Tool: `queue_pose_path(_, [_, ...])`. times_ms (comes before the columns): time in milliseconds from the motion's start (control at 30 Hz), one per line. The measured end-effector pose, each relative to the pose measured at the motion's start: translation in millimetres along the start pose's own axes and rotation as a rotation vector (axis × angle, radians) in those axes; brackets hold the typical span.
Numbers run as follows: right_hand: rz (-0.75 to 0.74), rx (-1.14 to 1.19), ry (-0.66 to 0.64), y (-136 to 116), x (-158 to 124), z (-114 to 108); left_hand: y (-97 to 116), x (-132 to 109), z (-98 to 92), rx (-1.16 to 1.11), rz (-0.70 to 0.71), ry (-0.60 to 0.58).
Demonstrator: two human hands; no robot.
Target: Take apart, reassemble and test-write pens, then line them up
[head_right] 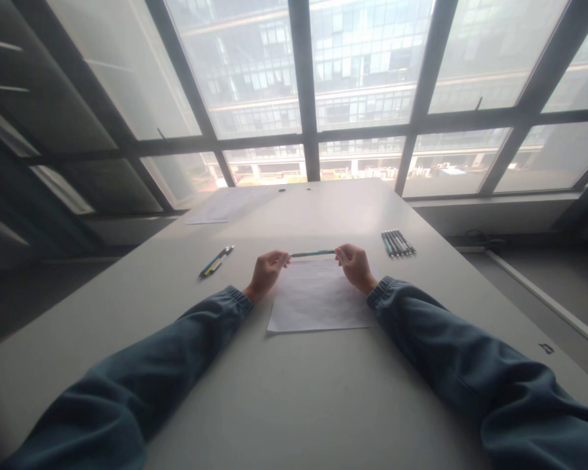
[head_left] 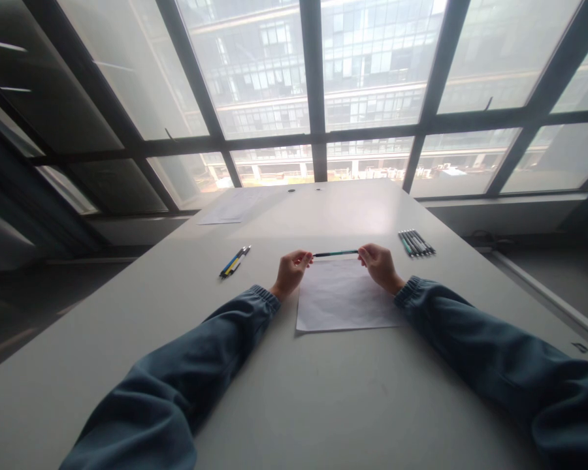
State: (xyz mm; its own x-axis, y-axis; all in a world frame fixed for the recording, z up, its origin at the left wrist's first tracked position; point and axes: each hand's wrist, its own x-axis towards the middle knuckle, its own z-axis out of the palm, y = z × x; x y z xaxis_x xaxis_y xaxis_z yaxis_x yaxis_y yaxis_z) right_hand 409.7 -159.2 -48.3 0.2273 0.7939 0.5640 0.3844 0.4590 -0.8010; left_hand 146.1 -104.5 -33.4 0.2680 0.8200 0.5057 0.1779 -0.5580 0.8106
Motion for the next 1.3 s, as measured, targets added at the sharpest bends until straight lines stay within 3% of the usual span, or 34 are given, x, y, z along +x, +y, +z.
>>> queue_pose_path(1300, [0.036,-0.069,-0.048,0.5,-2.1,1.6,6.7,-0.9,1.0,-0.016,-0.002,-0.002])
